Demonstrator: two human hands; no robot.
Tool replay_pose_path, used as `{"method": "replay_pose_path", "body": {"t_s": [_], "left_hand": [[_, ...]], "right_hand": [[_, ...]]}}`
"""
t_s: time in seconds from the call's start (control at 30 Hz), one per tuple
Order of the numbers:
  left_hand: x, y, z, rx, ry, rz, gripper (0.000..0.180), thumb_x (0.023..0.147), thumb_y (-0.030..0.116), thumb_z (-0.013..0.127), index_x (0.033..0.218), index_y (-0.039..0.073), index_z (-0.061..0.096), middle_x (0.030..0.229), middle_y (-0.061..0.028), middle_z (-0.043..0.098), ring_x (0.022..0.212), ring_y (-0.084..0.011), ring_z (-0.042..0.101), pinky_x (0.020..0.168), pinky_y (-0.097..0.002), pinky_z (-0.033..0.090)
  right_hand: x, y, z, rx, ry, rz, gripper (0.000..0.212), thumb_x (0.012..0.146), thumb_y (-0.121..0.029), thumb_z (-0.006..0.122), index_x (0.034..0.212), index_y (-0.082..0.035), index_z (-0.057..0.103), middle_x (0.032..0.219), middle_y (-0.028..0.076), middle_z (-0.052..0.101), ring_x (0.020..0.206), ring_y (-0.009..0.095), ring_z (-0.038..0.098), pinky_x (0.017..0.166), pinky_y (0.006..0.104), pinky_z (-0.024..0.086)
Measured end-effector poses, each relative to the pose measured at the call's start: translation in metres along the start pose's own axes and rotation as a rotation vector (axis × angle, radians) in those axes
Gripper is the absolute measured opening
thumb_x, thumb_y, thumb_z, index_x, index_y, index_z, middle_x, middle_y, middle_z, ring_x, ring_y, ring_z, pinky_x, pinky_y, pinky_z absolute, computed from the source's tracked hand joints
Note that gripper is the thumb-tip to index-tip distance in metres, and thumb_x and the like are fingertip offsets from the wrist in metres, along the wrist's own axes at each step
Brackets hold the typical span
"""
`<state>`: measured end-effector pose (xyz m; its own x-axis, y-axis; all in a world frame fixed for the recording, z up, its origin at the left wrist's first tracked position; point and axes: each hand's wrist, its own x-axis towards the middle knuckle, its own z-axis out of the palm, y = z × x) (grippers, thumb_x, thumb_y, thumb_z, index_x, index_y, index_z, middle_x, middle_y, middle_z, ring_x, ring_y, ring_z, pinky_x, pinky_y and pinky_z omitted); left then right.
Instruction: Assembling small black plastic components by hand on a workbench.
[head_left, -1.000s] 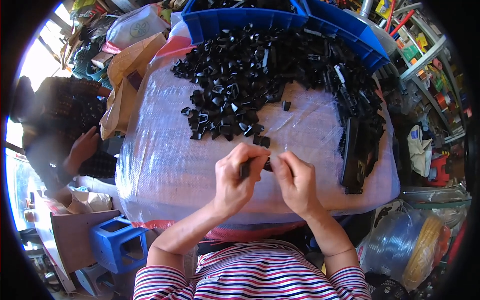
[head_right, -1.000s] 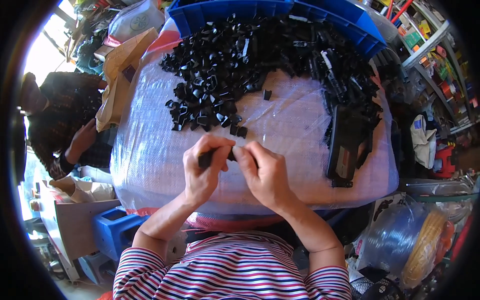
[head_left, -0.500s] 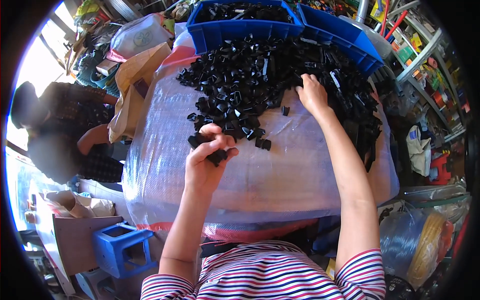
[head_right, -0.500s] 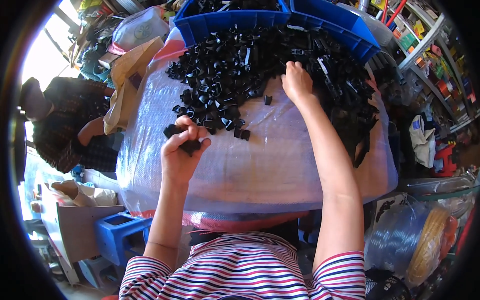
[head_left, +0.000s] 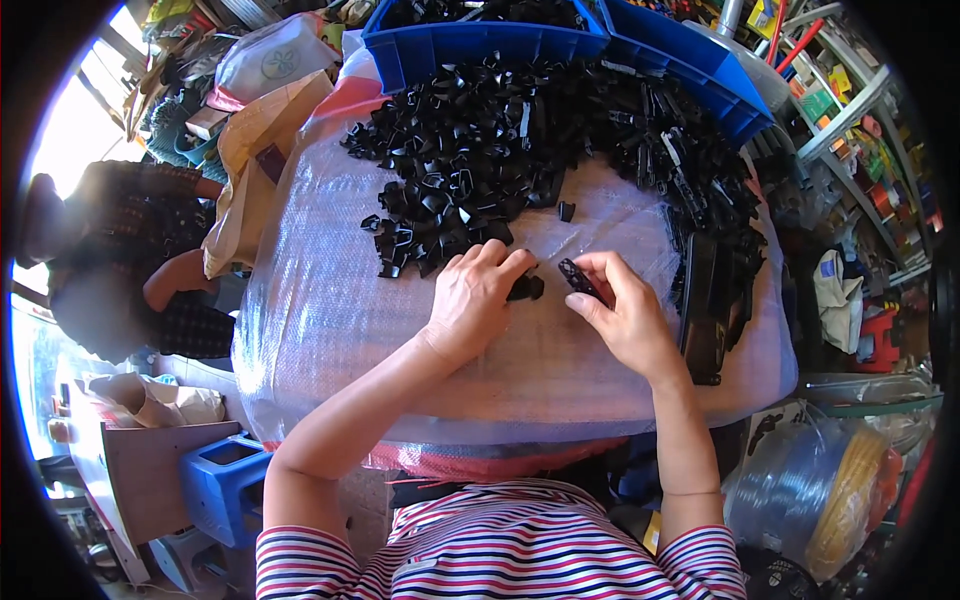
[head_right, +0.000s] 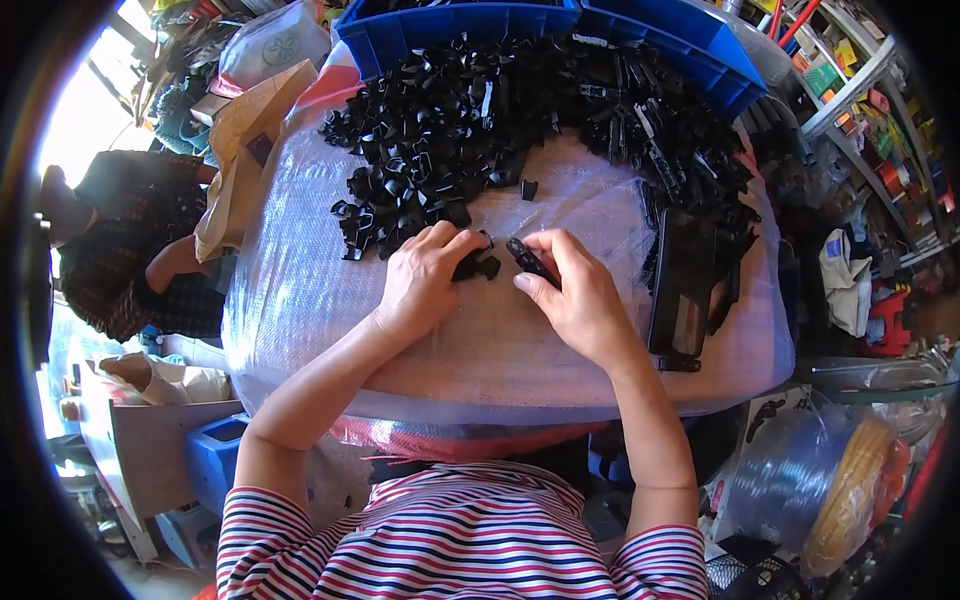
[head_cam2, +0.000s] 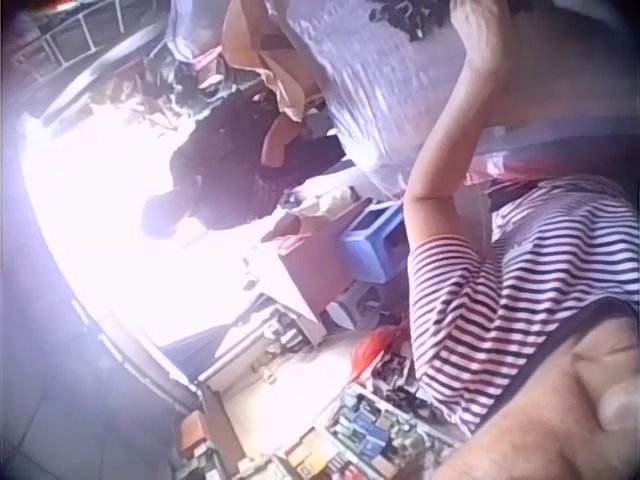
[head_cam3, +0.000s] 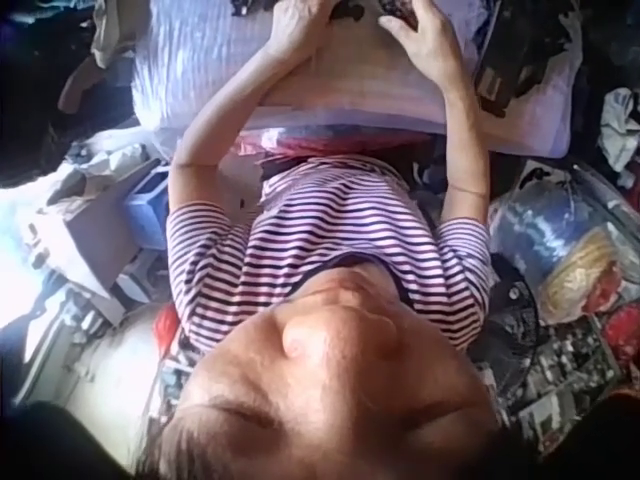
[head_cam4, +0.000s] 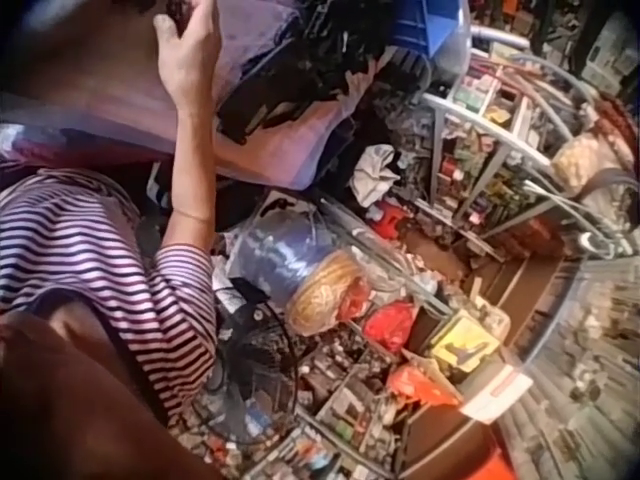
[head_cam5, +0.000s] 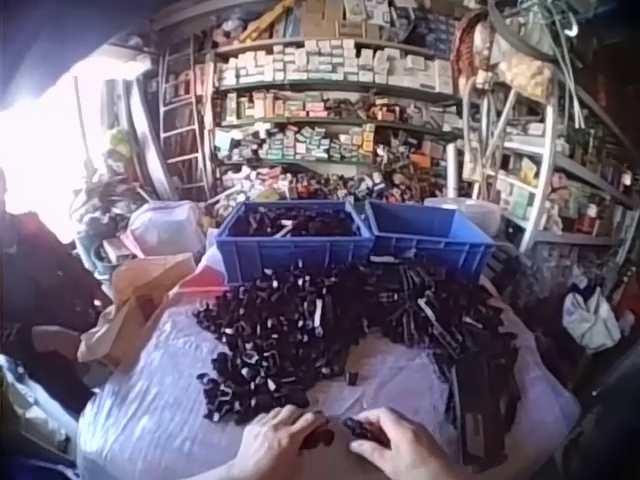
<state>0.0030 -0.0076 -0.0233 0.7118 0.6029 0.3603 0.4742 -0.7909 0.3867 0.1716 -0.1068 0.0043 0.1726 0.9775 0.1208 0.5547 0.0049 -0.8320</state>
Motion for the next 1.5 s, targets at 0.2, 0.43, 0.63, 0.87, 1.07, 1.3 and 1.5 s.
{"method": "replay_pose_path", "body": {"t_s": [0.2,0.43,0.63,0.87,1.07,1.3,1.5], "left_hand": [[0.000,0.000,-0.014,-0.338,0.169,-0.039,0.043,0.065,-0.009,0.061,0.105,0.006,0.053,0.080,-0.0090,0.059,0.068,-0.0204,0.061,0.061,-0.0273,0.047],[-0.007,0.026,-0.033,-1.050,0.005,-0.370,0.032,0.073,-0.003,0.063,0.103,0.004,0.053,0.074,-0.0043,0.057,0.062,-0.0106,0.053,0.055,-0.0231,0.043],[-0.020,0.031,-0.012,-1.800,0.034,-0.742,0.017,0.081,0.016,0.064,0.089,0.002,0.061,0.076,-0.0051,0.059,0.062,-0.0112,0.052,0.054,-0.0242,0.041],[-0.024,0.024,-0.010,-1.739,0.104,-0.727,0.017,0.082,0.017,0.064,0.088,0.002,0.063,0.075,-0.0052,0.059,0.064,-0.0114,0.054,0.057,-0.0228,0.042],[-0.023,0.033,-0.010,-1.575,0.140,-0.627,0.018,0.081,0.018,0.066,0.086,0.001,0.063,0.075,-0.0037,0.058,0.064,-0.0106,0.053,0.059,-0.0225,0.043],[-0.024,0.037,-0.011,-1.396,0.227,-0.569,0.015,0.082,0.014,0.064,0.084,0.000,0.061,0.073,-0.0035,0.059,0.061,-0.0094,0.053,0.058,-0.0218,0.042],[-0.022,0.055,-0.014,-1.141,0.395,-0.462,0.010,0.083,0.011,0.062,0.085,0.001,0.060,0.071,-0.0006,0.057,0.062,-0.0062,0.050,0.056,-0.0197,0.042]], "right_hand": [[-0.009,-0.006,0.007,0.243,0.006,-0.042,0.029,0.082,-0.013,0.063,0.103,0.000,0.049,0.088,0.004,0.055,0.082,0.009,0.050,0.077,0.0245,0.042],[-0.004,-0.020,0.019,0.152,0.027,-0.309,0.028,0.074,-0.011,0.071,0.097,-0.002,0.057,0.084,0.005,0.058,0.071,0.011,0.056,0.064,0.0233,0.047],[-0.016,-0.028,0.028,0.115,0.135,-0.295,0.027,0.076,-0.011,0.069,0.098,-0.002,0.055,0.090,0.007,0.056,0.076,0.015,0.057,0.067,0.0253,0.047],[-0.029,-0.027,0.007,0.067,0.063,-0.135,0.023,0.089,-0.017,0.053,0.104,0.001,0.054,0.087,0.008,0.057,0.076,0.015,0.058,0.069,0.0238,0.045],[-0.036,-0.028,0.009,0.129,0.065,-0.069,0.019,0.088,-0.020,0.057,0.094,-0.002,0.055,0.062,0.006,0.052,0.054,0.015,0.050,0.051,0.0258,0.041],[-0.034,-0.025,0.013,0.088,0.042,-0.069,0.017,0.088,-0.019,0.056,0.090,-0.003,0.054,0.059,0.006,0.050,0.051,0.014,0.048,0.049,0.0260,0.039],[-0.027,-0.036,0.038,0.162,0.176,-0.068,0.016,0.091,-0.016,0.050,0.086,-0.001,0.050,0.065,0.004,0.050,0.059,0.008,0.045,0.053,0.0241,0.038]]}}
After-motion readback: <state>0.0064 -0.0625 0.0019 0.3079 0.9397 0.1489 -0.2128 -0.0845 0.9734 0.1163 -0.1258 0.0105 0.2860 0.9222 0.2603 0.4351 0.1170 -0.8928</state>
